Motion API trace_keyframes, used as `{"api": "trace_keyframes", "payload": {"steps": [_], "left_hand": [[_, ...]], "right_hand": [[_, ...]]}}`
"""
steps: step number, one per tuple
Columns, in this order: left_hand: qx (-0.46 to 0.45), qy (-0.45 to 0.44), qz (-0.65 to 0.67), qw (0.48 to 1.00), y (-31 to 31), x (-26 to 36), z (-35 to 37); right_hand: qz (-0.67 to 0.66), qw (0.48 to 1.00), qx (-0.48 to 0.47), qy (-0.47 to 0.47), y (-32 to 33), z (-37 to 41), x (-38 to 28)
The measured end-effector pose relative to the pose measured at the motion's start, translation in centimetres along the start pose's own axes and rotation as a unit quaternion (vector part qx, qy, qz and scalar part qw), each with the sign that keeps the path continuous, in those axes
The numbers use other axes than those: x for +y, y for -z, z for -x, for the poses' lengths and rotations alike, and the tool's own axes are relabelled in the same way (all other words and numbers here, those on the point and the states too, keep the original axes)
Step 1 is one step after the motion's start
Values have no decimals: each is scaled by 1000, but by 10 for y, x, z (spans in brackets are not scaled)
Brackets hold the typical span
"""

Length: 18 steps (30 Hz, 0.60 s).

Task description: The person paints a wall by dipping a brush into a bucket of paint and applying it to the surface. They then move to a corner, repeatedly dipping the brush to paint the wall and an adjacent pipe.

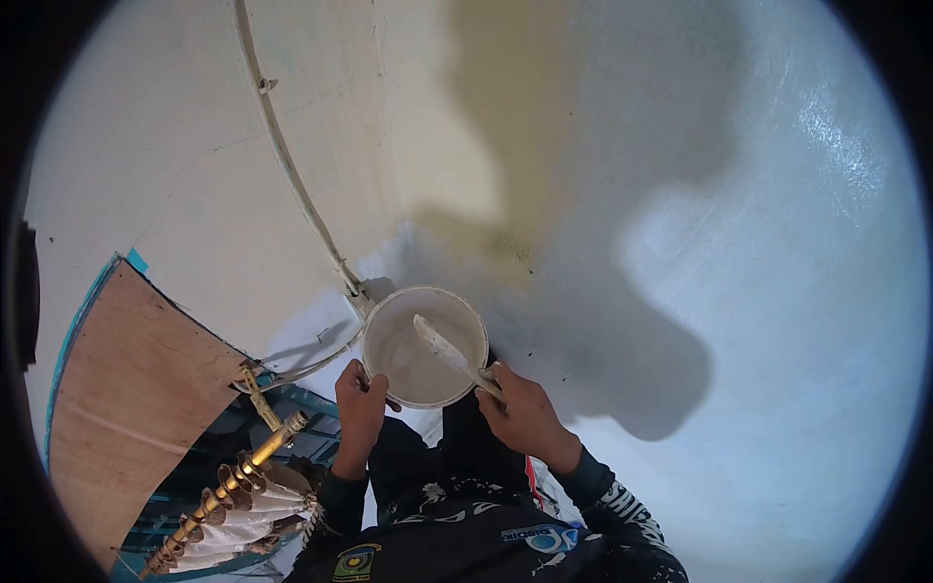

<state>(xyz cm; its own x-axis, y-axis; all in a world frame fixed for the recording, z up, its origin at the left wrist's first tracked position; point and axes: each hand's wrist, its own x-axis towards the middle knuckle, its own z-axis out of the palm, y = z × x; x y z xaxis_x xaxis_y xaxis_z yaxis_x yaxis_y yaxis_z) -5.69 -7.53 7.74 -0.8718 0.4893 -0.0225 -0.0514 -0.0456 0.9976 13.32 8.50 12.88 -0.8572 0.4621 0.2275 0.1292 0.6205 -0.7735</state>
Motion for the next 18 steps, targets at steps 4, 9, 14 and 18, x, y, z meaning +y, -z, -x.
{"api": "trace_keyframes", "payload": {"steps": [4,9,14,18], "left_hand": [[-1,-7,-14,1000,4,-2,1],[-15,-8,20,1000,7,-12,5],[1,-50,-67,997,19,-25,10],[4,-28,-53,998,15,-27,11]], "right_hand": [[-20,999,19,-24,-5,2,-3],[-59,996,55,-49,-10,11,-11],[-135,987,79,-35,-25,19,5],[-280,946,21,-160,-13,16,0]]}}
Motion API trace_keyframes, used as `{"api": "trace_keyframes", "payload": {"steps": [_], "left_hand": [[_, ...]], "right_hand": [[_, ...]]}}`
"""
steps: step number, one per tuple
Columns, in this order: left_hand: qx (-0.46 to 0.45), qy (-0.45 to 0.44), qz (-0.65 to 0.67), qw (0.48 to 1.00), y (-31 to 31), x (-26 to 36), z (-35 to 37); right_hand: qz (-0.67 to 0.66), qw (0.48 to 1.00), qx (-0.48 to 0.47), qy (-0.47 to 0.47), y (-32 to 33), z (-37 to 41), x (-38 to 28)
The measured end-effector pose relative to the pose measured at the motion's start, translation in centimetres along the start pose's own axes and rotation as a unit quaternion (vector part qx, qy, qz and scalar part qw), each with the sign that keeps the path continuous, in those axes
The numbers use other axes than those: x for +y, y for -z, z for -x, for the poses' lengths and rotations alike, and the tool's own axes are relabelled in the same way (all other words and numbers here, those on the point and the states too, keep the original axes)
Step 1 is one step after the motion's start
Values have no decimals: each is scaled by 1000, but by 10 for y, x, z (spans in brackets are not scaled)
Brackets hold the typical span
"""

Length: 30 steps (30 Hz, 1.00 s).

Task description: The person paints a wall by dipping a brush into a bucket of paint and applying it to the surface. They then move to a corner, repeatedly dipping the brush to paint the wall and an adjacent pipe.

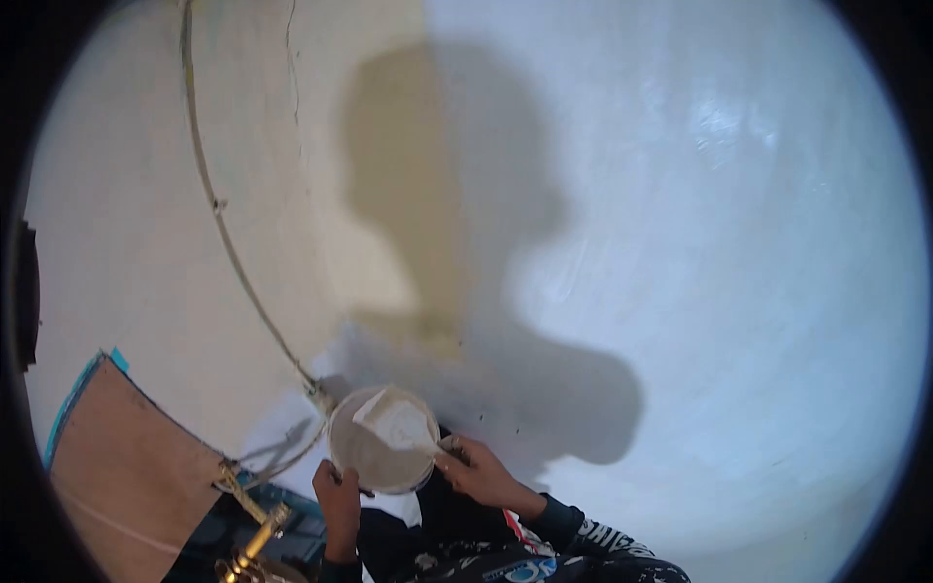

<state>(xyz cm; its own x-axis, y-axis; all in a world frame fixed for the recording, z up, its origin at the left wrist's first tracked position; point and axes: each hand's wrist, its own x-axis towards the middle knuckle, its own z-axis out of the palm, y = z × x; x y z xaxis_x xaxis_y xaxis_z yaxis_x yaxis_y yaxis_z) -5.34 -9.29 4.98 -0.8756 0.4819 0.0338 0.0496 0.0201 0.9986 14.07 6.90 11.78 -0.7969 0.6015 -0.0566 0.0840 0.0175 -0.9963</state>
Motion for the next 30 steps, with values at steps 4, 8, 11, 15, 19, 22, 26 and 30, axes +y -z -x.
{"api": "trace_keyframes", "payload": {"steps": [4,8,11,15,19,22,26,30], "left_hand": [[-23,25,64,997,-5,17,2],[-50,25,71,996,-8,32,2],[-91,3,60,994,-9,34,-3],[-137,-36,24,990,-20,10,-19],[-183,23,79,980,-26,64,-11],[-209,30,92,973,-31,63,-13],[-233,27,86,968,-30,69,-10],[-226,51,44,972,-27,54,-4]], "right_hand": [[-87,993,-72,-26,6,12,-44],[-38,997,-62,32,33,17,-85],[134,976,-15,173,49,33,-150],[261,941,50,210,58,55,-244],[342,918,103,170,58,72,-338],[470,835,216,186,45,91,-389],[623,658,335,259,17,91,-434],[781,346,213,475,51,59,-488]]}}
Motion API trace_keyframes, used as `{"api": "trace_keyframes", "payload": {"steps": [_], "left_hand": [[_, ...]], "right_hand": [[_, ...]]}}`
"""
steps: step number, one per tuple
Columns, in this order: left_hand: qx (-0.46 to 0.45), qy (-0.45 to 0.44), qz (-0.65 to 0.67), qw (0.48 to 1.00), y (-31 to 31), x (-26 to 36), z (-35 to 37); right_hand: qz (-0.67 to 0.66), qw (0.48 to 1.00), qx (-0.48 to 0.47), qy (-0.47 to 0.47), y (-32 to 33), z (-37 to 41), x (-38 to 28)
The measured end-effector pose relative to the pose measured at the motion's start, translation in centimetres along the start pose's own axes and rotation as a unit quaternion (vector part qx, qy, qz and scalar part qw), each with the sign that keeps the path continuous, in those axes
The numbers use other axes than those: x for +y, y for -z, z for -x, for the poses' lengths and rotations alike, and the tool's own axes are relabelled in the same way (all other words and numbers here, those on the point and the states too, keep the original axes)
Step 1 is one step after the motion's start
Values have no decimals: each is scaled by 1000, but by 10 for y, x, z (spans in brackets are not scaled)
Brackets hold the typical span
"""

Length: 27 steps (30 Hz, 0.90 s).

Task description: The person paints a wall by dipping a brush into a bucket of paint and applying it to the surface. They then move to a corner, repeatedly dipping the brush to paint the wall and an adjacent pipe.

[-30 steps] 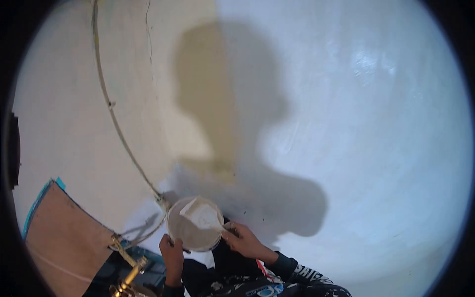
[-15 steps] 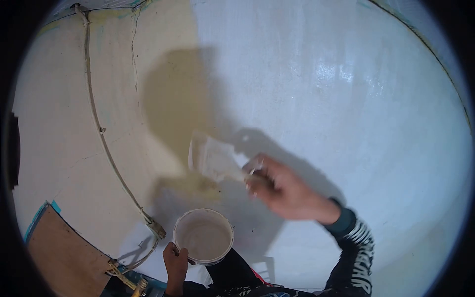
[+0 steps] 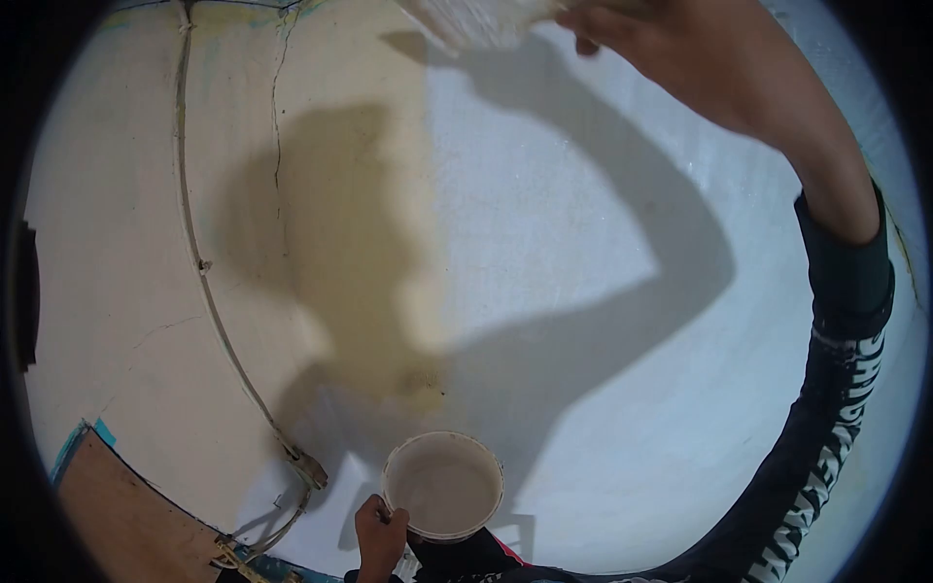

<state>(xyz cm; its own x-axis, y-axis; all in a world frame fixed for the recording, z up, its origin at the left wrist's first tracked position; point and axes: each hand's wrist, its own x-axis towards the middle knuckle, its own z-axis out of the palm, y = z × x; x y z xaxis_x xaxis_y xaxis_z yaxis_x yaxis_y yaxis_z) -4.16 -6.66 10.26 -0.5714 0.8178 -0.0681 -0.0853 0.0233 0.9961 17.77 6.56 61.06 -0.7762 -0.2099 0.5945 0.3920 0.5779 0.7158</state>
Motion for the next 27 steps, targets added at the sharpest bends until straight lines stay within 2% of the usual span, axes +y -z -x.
{"api": "trace_keyframes", "payload": {"steps": [1,3,4,5,7,8,9,11,16,18,19,21,23,25,27], "left_hand": [[1,1,3,1000,-2,-11,0],[78,-168,-116,976,-3,-40,0],[79,-167,-114,976,-4,-36,3],[79,-142,-116,980,-4,-30,9],[79,-115,-117,983,-3,-33,12],[85,-120,-122,982,-3,-42,13],[91,-124,-127,980,-2,-43,14],[87,-118,-126,981,2,-42,15],[75,-63,-133,986,13,-38,13],[85,-30,-134,987,15,-51,9],[83,-29,-135,987,17,-55,8],[84,-44,-143,985,19,-58,6],[86,-50,-155,983,20,-55,5],[90,-54,-168,980,20,-55,5],[96,-84,-159,979,21,-60,4]], "right_hand": [[-1,1000,-1,3,4,-17,-23],[124,978,-101,-132,19,-60,-91],[149,982,-52,-99,3,-65,-82],[149,983,-52,-96,-9,-71,-70],[223,973,-54,-14,-30,-76,-47],[224,971,25,81,-41,-72,-43],[223,971,24,83,-51,-72,-43],[264,964,-29,10,-68,-73,-46],[312,949,-20,20,-98,-25,-77],[251,954,-149,-60,-84,-12,-100],[252,954,-151,-60,-80,-10,-101],[239,963,-110,-57,-71,-6,-98],[254,959,-112,-62,-62,-12,-85],[306,951,17,37,-60,-27,-64],[312,948,-4,55,-57,-46,-43]]}}
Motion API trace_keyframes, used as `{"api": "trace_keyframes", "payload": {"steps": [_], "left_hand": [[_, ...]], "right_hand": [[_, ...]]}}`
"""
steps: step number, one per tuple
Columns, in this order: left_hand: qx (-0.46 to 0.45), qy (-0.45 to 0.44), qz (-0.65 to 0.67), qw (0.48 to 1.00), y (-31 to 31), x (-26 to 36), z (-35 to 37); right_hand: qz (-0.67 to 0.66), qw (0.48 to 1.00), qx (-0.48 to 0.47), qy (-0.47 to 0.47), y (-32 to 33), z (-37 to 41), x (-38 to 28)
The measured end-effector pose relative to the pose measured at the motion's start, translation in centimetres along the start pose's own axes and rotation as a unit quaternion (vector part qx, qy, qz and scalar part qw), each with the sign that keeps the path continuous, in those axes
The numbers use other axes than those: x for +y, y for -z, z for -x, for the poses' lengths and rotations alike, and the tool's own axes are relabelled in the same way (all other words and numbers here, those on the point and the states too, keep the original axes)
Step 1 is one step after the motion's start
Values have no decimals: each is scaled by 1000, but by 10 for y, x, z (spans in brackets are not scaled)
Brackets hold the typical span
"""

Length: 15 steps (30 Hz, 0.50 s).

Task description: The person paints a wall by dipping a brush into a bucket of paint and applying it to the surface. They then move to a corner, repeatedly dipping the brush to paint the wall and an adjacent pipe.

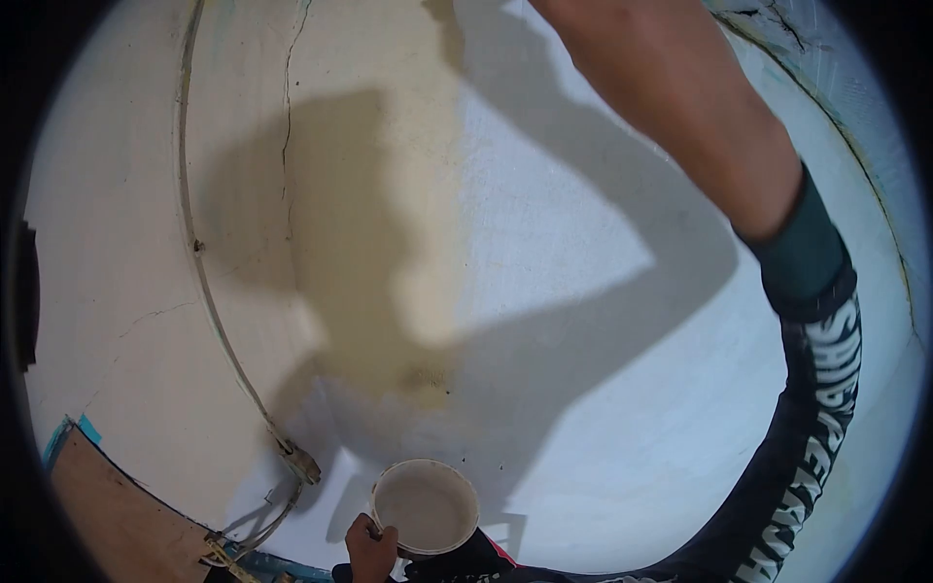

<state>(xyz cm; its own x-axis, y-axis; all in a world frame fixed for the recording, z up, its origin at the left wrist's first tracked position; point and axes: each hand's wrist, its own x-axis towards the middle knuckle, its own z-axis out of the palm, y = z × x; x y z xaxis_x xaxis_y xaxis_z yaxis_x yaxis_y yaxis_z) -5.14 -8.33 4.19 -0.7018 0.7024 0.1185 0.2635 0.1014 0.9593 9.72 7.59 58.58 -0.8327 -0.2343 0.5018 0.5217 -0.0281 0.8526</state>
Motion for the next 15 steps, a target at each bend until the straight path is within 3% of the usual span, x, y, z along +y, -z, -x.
{"api": "trace_keyframes", "payload": {"steps": [5,8,12,13,15], "left_hand": [[-3,10,21,1000,3,6,4],[1,1,18,1000,3,0,5],[5,2,12,1000,7,0,5],[2,4,11,1000,9,1,5],[-23,84,-8,996,9,0,4]], "right_hand": [[35,998,-43,-37,-36,-17,-7],[82,996,-10,-38,-39,12,-55],[43,985,-165,-9,17,47,-112],[42,985,-168,-8,27,53,-119],[-4,974,-224,22,41,62,-129]]}}
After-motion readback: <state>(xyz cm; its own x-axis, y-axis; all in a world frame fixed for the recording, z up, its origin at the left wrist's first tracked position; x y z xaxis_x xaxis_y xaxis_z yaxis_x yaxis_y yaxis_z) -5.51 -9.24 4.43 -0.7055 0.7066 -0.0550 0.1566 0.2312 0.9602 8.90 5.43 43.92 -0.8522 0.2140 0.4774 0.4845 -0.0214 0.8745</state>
